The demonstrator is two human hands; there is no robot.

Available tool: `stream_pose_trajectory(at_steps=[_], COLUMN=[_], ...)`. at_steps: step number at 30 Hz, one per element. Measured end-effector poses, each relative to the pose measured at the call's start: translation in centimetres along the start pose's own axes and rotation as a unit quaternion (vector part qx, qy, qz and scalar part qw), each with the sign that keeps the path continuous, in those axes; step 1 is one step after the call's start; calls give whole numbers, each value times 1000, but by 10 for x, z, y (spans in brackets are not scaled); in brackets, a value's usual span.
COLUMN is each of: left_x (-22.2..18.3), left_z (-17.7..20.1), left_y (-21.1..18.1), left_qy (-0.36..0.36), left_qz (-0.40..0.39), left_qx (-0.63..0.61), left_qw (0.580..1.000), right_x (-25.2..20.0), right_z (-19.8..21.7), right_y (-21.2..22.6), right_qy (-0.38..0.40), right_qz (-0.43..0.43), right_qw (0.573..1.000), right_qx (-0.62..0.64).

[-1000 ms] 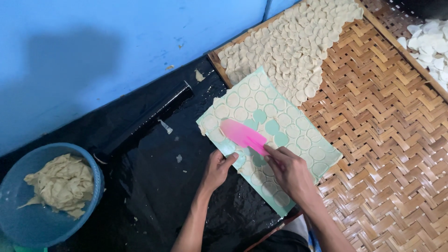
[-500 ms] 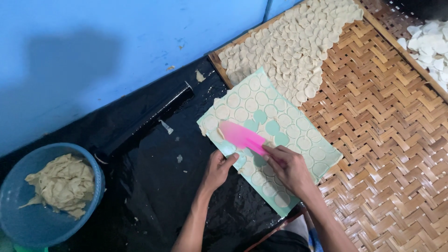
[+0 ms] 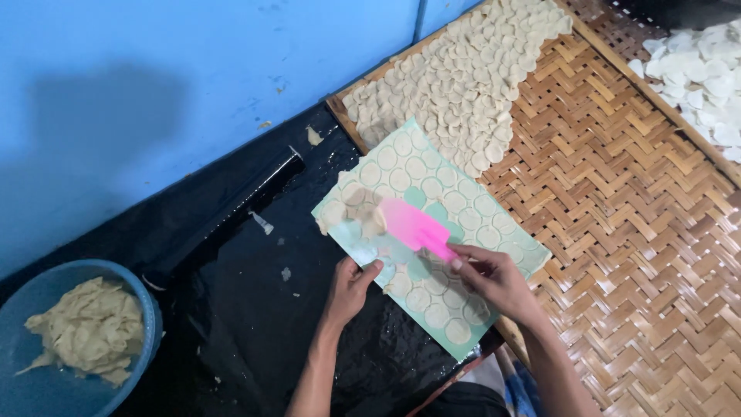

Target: Transferring small circular dough cutouts from a thin sheet onto a woven drying tray using a spatula.

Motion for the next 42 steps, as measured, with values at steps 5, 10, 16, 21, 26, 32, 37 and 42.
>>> stream_pose_trajectory(at_steps=[5, 10, 16, 21, 26, 32, 37, 42], left_x=[1, 1, 5, 9, 10, 12, 20, 41], left_z=[-5, -5, -4, -6, -3, -13, -13, -12], left_y=[-13, -15, -12, -11, -10, -27, -24, -27], left_qy=[5, -1, -19, -51, -49, -38, -21, 19], left_qz=[0, 14, 84, 136, 146, 162, 146, 127], left_qx=[-17, -11, -14, -73, -99, -163, -196, -217], left_qw=[1000, 1000, 996, 987, 983, 972, 969, 968], right_x=[10, 32, 77, 105, 105, 79, 66, 54], right_z=[62, 124, 176, 192, 189, 171, 160, 154], right_y=[-13, -31, -56, -64, -49, 5, 30, 21], right_qy=[-149, -296, -387, -359, -375, -384, -369, -403], right_qz=[-17, -21, 10, -1, 1, -2, -8, 22], right_qw=[989, 950, 895, 913, 900, 864, 856, 849], right_qx=[0, -98, -223, -193, -222, -326, -363, -341])
Point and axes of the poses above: each hand's wrist, its own x-axis towards the middle knuckle, its own z-axis out of the back of the hand, y = z × x, the point moved 2 cm from there along x, towards the middle knuckle, and after that the axes turned 3 degrees about y, right-handed, at the moved point
